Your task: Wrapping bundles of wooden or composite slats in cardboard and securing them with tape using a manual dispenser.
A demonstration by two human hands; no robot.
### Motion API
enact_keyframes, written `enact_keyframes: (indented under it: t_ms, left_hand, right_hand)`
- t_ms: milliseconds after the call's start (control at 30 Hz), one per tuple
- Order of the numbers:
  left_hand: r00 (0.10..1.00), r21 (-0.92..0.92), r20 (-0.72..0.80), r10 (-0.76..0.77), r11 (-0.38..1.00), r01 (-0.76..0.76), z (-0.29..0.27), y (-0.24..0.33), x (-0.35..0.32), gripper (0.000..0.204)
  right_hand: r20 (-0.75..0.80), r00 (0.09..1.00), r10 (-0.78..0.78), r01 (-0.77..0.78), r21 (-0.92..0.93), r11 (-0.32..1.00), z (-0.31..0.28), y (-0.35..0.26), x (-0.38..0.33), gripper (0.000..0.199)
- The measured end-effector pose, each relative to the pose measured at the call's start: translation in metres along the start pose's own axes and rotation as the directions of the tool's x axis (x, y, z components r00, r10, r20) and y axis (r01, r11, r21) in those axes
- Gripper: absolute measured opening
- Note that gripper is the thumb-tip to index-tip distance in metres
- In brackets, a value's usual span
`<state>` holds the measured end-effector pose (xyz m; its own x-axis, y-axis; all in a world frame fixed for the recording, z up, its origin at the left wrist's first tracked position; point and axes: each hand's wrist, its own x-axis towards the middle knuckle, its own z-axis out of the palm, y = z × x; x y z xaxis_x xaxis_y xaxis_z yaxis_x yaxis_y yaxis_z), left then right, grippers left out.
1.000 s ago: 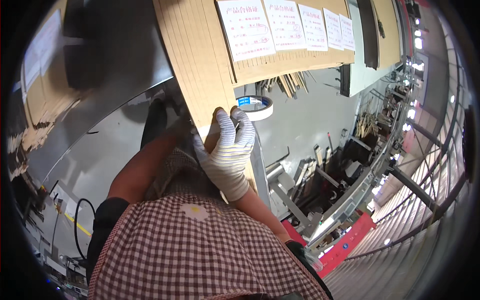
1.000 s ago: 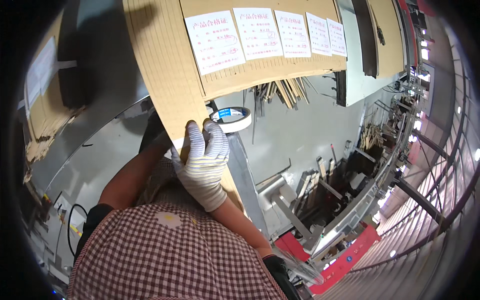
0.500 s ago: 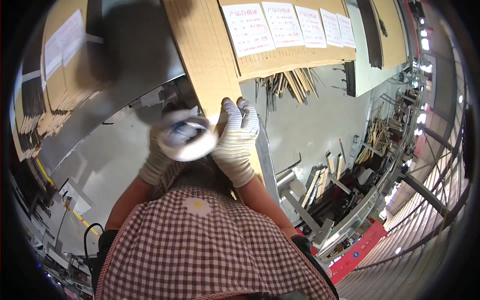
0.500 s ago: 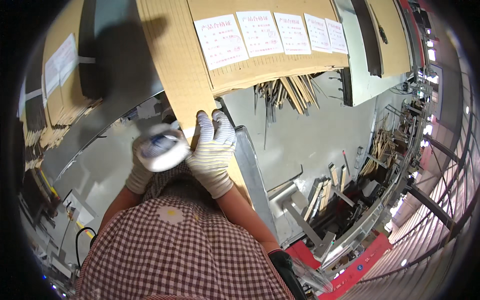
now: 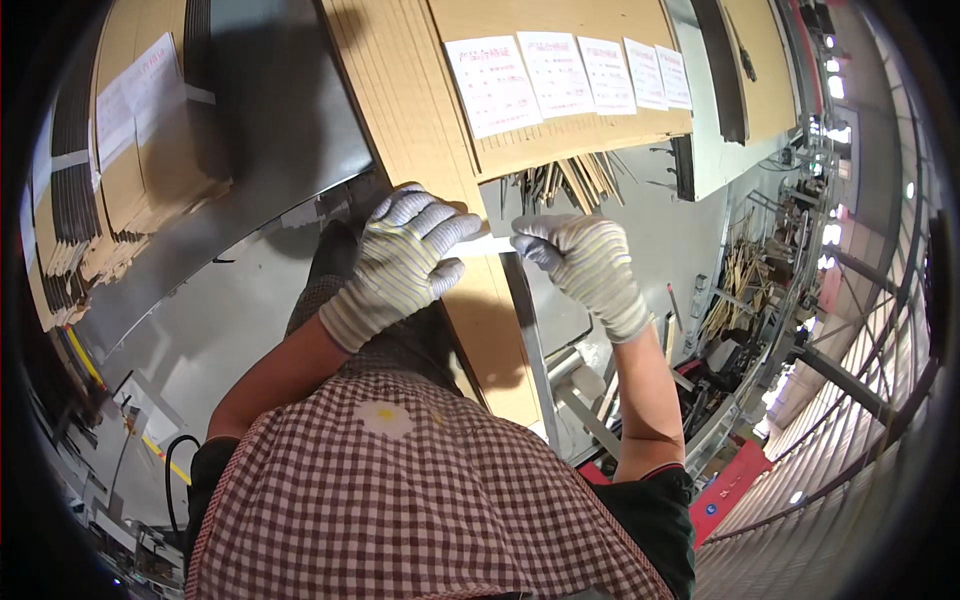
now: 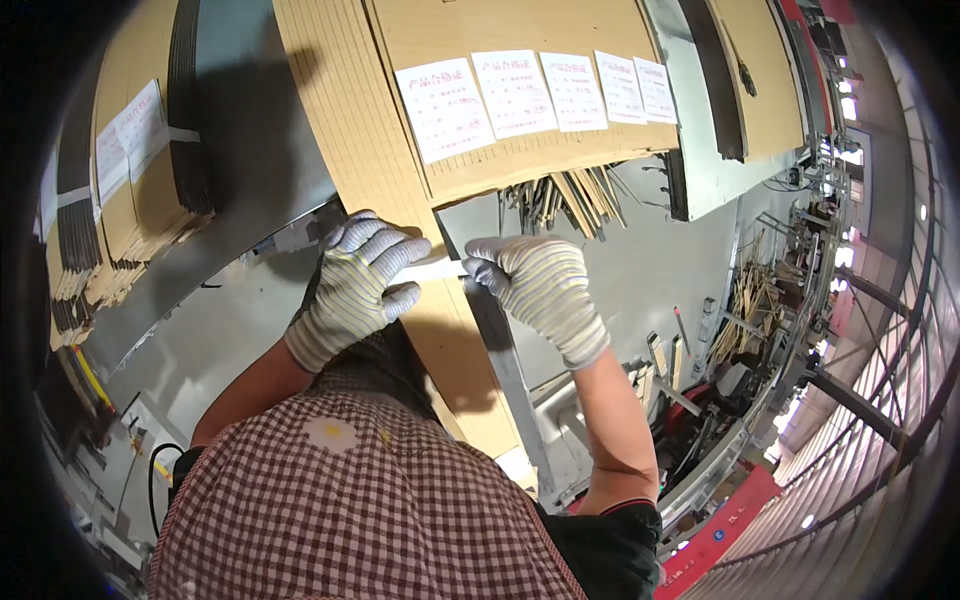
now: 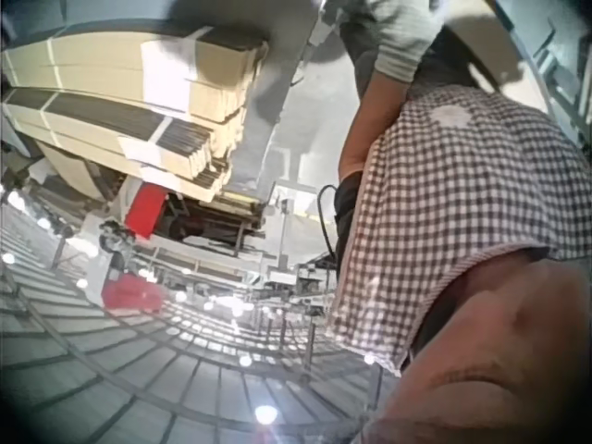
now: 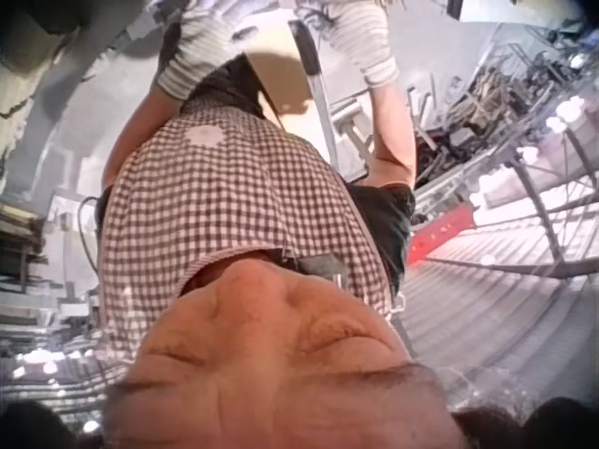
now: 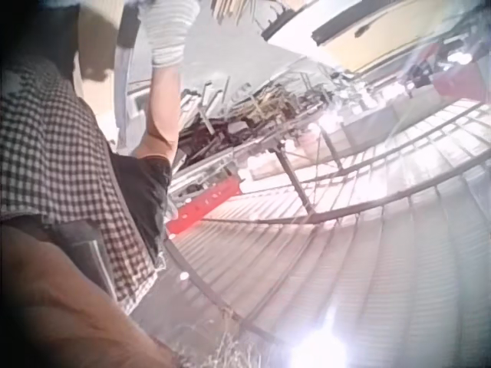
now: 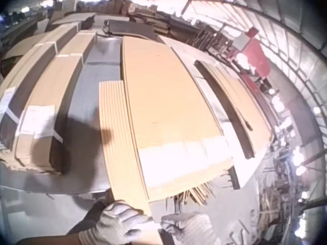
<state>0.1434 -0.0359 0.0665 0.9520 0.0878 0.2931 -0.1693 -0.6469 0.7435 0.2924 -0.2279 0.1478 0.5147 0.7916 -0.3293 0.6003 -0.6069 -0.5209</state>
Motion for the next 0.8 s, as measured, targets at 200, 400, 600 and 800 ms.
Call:
enact_keyframes:
  t_ms: [200,400,600,800]
  left_hand:
    - [0.973,-0.054,-0.227,-0.033,0.998,0.022,0.010,-0.010,-0.007,0.052]
    - [0.739,-0.700,-0.206,-0.641,0.624,0.346,0.018,-0.036,-0.014,0.039]
    - [0.940,-0.420,-0.009,-0.342,0.854,0.307,0.037,0.001,-0.084,0.040]
    - [0.635,-0.941,0.164,-0.755,0.073,0.331,0.049,-0.016,-0.012,0.052]
  right_hand:
    - [0.037,0.970,0.239,-0.215,-0.318,0.923,0.098,0.048,0.054,0.027]
    - [-0.203,0.948,0.244,-0.132,0.449,0.884,0.104,0.033,0.036,0.020]
    - [0.295,0.943,0.152,-0.069,-0.273,0.960,0.058,0.023,-0.057,0.030]
    - [-0.193,0.979,0.058,-0.058,0.005,0.998,0.081,0.013,-0.035,0.028]
